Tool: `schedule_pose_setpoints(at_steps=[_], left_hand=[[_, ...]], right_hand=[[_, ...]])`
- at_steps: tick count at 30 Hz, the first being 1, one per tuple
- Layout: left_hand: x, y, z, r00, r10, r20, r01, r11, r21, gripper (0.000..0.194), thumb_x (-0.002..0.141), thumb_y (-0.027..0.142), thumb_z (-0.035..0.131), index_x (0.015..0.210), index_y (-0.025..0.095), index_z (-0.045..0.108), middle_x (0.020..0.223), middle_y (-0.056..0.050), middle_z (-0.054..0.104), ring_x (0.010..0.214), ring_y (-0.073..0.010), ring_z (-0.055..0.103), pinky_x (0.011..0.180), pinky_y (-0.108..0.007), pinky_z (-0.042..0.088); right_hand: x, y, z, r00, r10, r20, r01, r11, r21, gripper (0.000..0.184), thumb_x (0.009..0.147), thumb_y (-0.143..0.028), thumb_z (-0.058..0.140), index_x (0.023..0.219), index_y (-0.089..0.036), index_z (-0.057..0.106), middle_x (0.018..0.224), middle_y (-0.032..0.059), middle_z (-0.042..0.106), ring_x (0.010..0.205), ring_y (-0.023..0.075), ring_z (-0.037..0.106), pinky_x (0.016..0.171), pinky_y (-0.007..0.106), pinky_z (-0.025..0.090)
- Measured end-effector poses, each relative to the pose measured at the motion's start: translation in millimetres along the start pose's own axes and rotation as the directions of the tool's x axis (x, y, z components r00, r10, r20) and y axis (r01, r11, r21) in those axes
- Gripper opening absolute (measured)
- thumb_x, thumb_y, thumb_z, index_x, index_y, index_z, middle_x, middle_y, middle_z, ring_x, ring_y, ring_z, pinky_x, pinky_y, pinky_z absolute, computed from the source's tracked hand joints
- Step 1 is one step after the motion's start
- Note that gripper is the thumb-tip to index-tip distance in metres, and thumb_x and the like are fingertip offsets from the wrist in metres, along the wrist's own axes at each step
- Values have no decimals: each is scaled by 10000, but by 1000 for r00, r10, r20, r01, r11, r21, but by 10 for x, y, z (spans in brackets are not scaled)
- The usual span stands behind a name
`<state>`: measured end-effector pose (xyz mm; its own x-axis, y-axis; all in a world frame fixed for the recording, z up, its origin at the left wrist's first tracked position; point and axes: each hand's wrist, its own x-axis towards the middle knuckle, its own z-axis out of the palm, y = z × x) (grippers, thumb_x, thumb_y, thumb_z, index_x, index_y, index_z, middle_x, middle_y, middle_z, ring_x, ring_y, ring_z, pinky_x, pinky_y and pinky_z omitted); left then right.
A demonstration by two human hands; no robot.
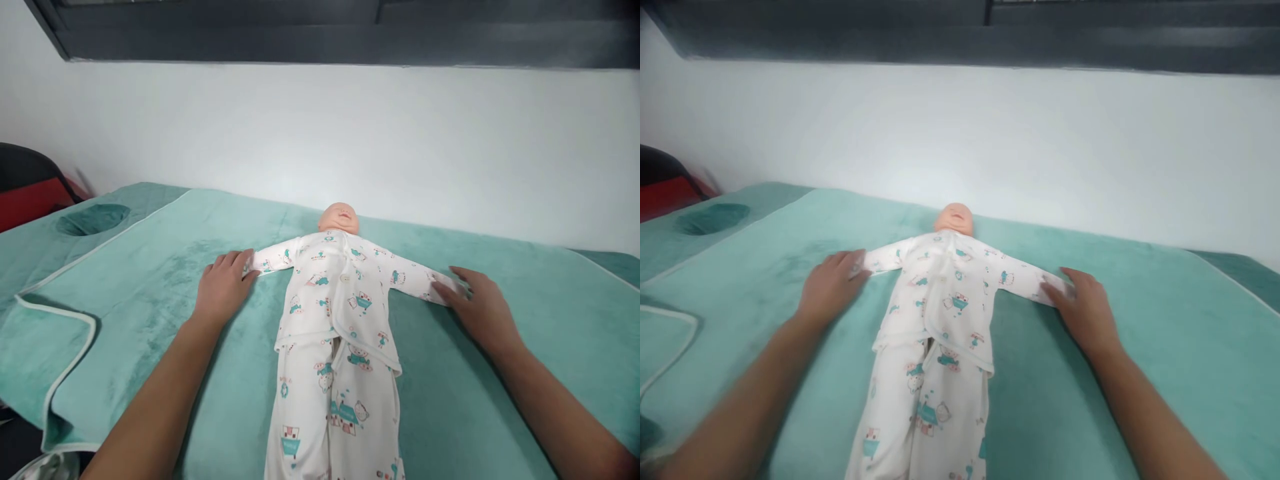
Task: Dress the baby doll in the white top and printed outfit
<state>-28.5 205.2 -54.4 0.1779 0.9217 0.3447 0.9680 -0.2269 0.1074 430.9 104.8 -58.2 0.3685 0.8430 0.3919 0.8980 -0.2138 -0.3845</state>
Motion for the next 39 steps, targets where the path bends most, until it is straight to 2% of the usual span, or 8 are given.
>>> schedule_pose_setpoints(at_steps=[5,8,17,21,25,30,34,39], left_hand=[[-4,15,-14,988,-9,-153,9,1000,-1,379,938,226,392,1259,214,594,1238,-94,609,1123,-304,515,876,-414,447],[43,19,9,978,-4,-210,-4,999,-36,380,931,174,374,1219,202,619,1210,-106,606,1136,-297,486,891,-394,447],[33,-48,87,974,-168,-153,152,982,-113,467,838,107,414,1259,208,589,1209,-139,573,1107,-320,516,836,-409,474],[30,-84,56,916,-383,-121,322,879,-352,488,817,124,425,1285,160,558,1234,-159,585,1102,-305,565,905,-428,466],[14,-54,-22,860,-502,-90,398,771,-498,432,894,272,395,1289,152,523,1061,-126,672,991,-281,618,862,-426,481],[10,-41,-37,870,-490,-64,377,743,-553,445,817,293,536,1240,157,539,949,-72,652,871,-220,608,828,-359,479],[47,-98,20,843,-512,-167,342,748,-569,366,790,225,535,1143,143,580,899,-52,606,818,-185,578,822,-344,486],[-6,-92,-6,842,-471,-261,291,806,-516,298,807,188,516,1092,144,592,1065,-102,583,1000,-221,558,951,-380,450]], right_hand=[[-31,87,-128,965,247,92,-244,969,-47,528,797,-637,527,1063,-196,645,899,102,700,710,261,627,602,365,441],[0,12,-97,975,197,107,-201,979,27,401,810,-541,505,986,-219,668,813,66,684,700,239,609,621,350,431],[309,77,-46,984,164,-67,-154,978,139,320,800,-386,458,923,-181,671,895,108,688,810,248,589,751,382,445],[126,-40,-85,991,55,-119,-48,997,63,287,837,-394,463,902,-189,653,931,107,660,847,250,576,777,394,447],[-285,-408,-178,985,-160,-68,173,949,264,257,892,-426,493,971,-208,603,918,80,643,842,228,588,790,383,473],[-839,-925,-277,834,-506,219,335,781,528,280,874,-404,614,1088,-236,547,981,65,627,872,212,595,773,358,510],[-1047,-1088,-298,788,-557,262,403,788,466,149,919,-357,558,1012,-241,559,928,51,627,825,204,597,726,345,504],[-1143,-1001,-284,810,-555,189,462,803,377,116,950,-306,478,911,-234,559,835,41,616,744,203,594,668,341,485]])
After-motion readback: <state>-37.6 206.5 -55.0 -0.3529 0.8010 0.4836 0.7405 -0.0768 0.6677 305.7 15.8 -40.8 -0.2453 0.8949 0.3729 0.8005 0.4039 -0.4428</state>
